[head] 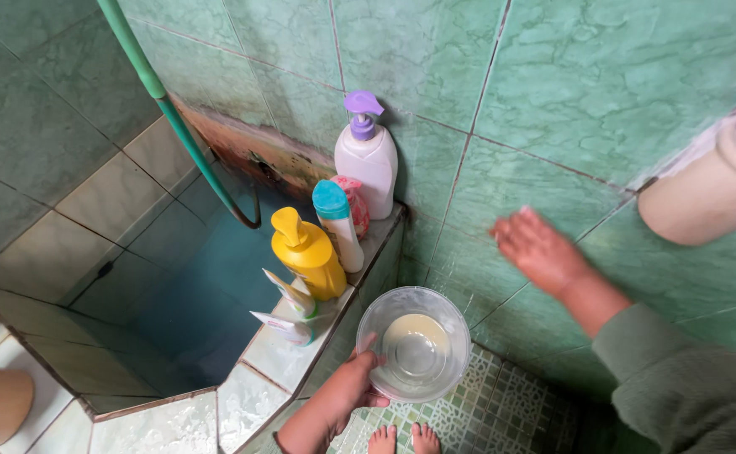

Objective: The person cleans the tiled walls of a bathroom by dipping a small brush into a container of cleaning solution and scrubbing the grout and tile surfaces, occasionally rinsing the area with water from a scoop.

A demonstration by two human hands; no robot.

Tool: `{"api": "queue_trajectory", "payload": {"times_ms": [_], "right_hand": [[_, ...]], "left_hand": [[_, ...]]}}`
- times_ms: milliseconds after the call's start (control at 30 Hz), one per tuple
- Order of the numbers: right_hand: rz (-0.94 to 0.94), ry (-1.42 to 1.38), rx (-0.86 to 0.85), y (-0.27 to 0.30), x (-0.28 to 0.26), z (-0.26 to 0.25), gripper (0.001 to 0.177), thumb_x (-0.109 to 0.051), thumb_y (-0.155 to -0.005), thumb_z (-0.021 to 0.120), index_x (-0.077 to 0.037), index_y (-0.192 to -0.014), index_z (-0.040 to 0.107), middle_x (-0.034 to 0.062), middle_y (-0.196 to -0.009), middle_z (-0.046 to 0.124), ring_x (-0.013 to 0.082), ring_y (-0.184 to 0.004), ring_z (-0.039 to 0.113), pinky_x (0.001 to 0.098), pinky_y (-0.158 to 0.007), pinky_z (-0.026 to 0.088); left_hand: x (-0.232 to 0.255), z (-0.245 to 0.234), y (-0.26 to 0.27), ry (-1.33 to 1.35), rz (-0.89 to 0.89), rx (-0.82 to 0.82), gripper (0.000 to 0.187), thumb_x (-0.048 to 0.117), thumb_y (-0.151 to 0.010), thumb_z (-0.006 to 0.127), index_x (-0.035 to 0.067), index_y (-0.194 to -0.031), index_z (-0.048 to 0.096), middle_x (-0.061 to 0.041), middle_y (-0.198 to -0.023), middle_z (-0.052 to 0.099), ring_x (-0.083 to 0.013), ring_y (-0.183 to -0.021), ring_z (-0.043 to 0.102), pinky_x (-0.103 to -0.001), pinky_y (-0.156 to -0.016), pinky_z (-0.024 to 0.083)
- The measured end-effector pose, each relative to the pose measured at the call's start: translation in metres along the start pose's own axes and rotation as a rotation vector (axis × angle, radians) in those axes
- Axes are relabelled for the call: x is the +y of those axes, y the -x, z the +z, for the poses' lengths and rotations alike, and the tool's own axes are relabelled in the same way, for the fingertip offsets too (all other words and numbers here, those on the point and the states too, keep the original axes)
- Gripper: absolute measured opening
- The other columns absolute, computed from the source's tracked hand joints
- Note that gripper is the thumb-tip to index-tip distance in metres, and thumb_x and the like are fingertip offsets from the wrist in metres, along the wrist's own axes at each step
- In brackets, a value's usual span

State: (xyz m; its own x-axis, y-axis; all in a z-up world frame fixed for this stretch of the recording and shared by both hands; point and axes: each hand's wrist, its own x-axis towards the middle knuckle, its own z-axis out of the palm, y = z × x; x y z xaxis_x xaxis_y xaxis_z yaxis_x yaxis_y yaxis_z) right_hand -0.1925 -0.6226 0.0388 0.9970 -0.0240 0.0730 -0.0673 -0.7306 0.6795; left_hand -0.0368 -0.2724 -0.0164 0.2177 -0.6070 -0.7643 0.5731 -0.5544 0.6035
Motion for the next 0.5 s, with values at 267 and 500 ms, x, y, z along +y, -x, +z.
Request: {"api": "queue_trajectory", "payload": {"times_ms": [267,500], "right_hand": [[0.37,0.026,0.453,-0.04,0.041,-0.054,0.033,-0.018,-0.098,0.058,-0.015,-0.13,0.065,0.0037,-0.136,0.059,0.0222,-0.124,0.053,0.0422,-0.114,0.035],[0.026,-0.095,0.01,0.02,-0.018,0.005,0.046,-0.015,-0.08,0.056,-0.012,-0.126,0.061,-0.0002,-0.131,0.059,0.0187,-0.121,0.054,0.0373,-0.102,0.039]], "left_hand": [[-0.001,-0.011,-0.01,-0.051,-0.049,-0.006,0.07,0.03,-0.091,0.045,0.025,-0.156,0.019,-0.011,-0.128,0.065,-0.0184,-0.077,0.066,-0.029,-0.068,0.056],[0.016,-0.01,-0.008,-0.067,0.004,-0.038,0.067,0.03,-0.092,0.042,0.025,-0.156,0.023,-0.006,-0.13,0.06,-0.0176,-0.082,0.066,-0.029,-0.07,0.057]]}}
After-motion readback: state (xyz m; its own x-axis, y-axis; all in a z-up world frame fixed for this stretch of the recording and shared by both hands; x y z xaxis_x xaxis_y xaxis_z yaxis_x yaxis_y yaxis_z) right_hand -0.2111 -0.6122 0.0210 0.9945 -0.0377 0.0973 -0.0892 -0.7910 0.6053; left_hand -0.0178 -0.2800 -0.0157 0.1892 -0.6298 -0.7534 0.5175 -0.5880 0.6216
